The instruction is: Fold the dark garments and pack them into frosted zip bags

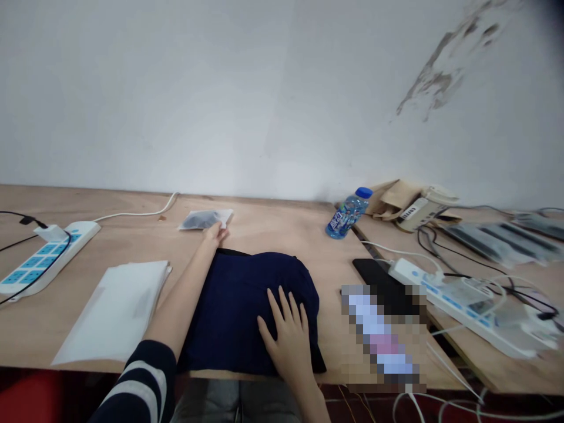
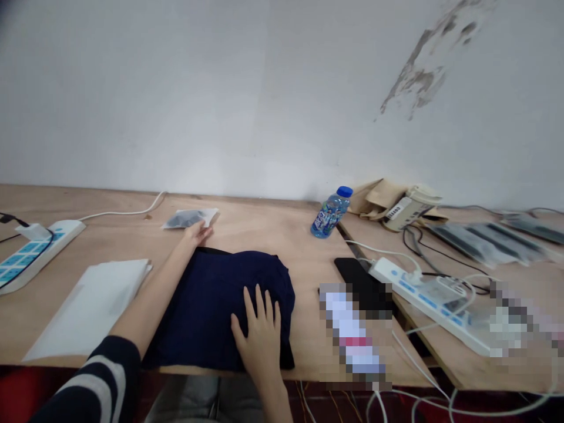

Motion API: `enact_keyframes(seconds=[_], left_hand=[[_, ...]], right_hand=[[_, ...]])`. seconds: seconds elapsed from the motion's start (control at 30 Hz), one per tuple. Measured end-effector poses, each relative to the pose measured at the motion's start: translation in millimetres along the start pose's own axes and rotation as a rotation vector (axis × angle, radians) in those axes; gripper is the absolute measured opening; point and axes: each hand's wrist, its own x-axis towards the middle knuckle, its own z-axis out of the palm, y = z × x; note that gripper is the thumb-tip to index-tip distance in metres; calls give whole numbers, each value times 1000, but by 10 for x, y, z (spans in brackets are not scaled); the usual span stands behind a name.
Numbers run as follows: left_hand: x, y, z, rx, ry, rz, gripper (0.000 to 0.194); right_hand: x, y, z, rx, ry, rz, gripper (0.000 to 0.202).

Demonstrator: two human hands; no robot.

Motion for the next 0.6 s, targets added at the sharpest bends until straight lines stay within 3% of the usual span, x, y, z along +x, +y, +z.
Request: enact_keyframes(seconds=[0.13, 0.23, 0.3, 0.37, 0.47, 0.6], left_hand=[[-260, 144, -35, 89, 19, 46, 30], [-758, 216, -162, 121, -67, 95, 17], [-1212, 196, -305, 153, -120, 101, 22], [-1688, 111, -483, 200, -160, 107, 26], [-2277, -125, -762, 480, -295, 230, 24], [-2646, -468, -1026, 763, -370, 429, 17]], right_hand=[[3, -3, 9, 31, 1, 16, 58], [13, 2, 12, 121, 4, 29, 57], [26, -10, -35, 252, 40, 55, 51], [45, -48, -139, 463, 112, 135, 43], [85, -161, -365, 894, 148, 334, 38], [144, -347, -591, 1331, -10, 559, 43]])
